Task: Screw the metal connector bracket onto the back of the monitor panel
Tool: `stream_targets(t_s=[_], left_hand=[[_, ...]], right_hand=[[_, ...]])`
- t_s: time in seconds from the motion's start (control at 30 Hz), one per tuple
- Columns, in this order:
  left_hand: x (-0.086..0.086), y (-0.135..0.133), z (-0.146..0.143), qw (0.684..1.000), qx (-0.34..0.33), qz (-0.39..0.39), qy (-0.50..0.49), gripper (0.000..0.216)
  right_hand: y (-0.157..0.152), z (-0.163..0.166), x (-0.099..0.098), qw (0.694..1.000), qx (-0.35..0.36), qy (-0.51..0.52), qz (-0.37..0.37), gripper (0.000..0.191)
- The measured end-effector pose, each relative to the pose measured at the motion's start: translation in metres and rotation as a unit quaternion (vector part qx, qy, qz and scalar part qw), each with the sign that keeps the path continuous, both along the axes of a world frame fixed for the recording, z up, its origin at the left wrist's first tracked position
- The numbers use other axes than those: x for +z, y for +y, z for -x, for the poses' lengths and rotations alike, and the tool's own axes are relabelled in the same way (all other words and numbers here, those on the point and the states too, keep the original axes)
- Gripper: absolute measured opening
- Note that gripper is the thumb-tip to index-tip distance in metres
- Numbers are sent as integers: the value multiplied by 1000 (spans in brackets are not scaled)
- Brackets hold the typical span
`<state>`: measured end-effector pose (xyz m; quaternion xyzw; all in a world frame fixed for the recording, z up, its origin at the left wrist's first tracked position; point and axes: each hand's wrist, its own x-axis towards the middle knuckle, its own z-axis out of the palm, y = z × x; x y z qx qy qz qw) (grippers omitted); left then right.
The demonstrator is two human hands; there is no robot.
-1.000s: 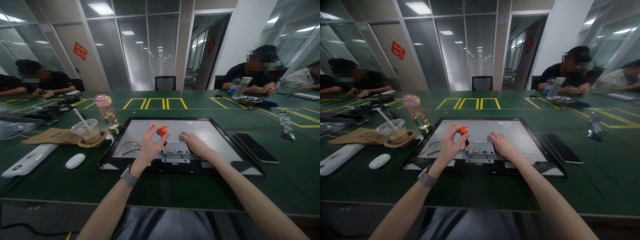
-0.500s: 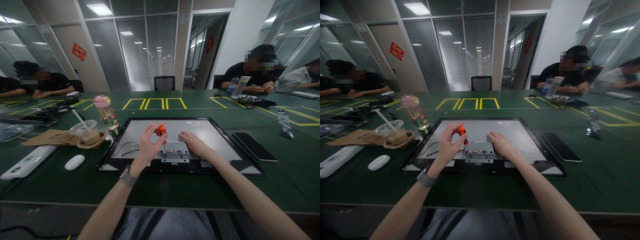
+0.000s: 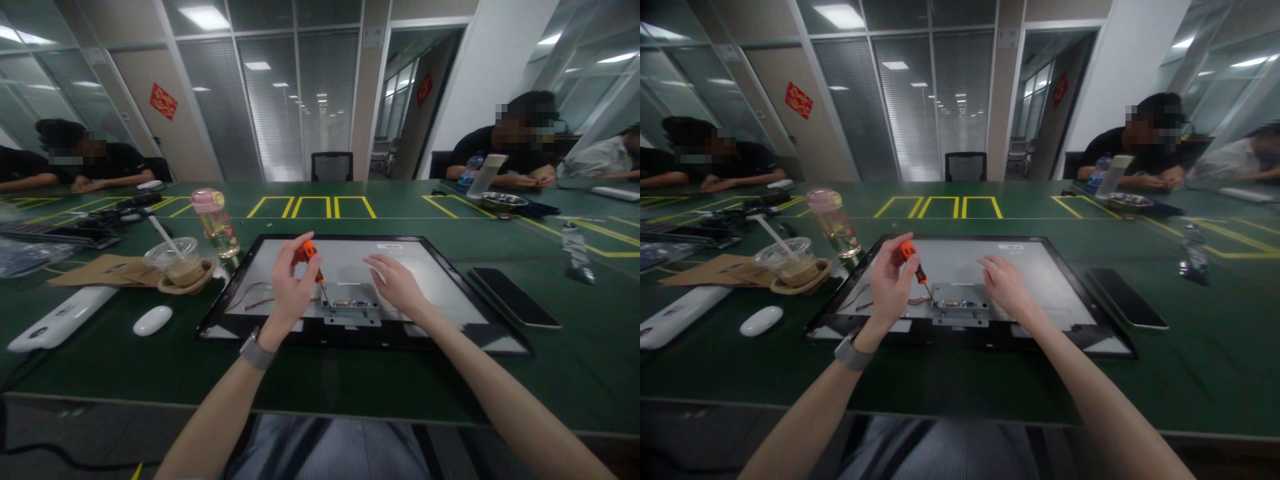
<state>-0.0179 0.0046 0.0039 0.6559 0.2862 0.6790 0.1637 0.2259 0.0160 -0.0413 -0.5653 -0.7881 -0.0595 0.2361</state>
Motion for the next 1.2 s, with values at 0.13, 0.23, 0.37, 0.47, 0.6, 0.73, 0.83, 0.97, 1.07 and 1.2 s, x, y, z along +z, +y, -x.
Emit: stream_targets(t_s=[0.13, 0.23, 0.37, 0.47, 0.6, 0.73, 0.83, 0.97, 1.07, 1.2], left_hand=[[-4, -1, -8, 994, -69, 73, -39, 31], [-11, -5, -17, 989, -93, 111, -27, 30], [-18, -12, -26, 986, -120, 120, 3, 29], [-19, -15, -29, 985, -128, 111, 16, 28], [-19, -15, -29, 987, -117, 103, 24, 29], [-22, -12, -28, 989, -112, 96, 30, 29], [-24, -10, -28, 988, -115, 98, 38, 30], [-24, -11, -29, 987, -120, 101, 45, 30], [-20, -12, -29, 980, -155, 111, 59, 29], [-11, -12, -31, 963, -229, 111, 88, 29]], right_hand=[[2, -1, -2, 999, -13, -7, 29, 38], [7, -7, -9, 996, -6, -37, 86, 34], [10, -9, -14, 991, 19, -78, 104, 33], [8, -6, -13, 988, 12, -102, 111, 35], [5, -4, -11, 987, 11, -108, 117, 37], [5, -3, -12, 988, 10, -105, 114, 37], [5, -3, -14, 988, 12, -101, 113, 36], [7, -4, -15, 989, 12, -99, 113, 37], [7, -5, -16, 989, 12, -102, 110, 37], [6, -3, -15, 988, 10, -110, 111, 38]])
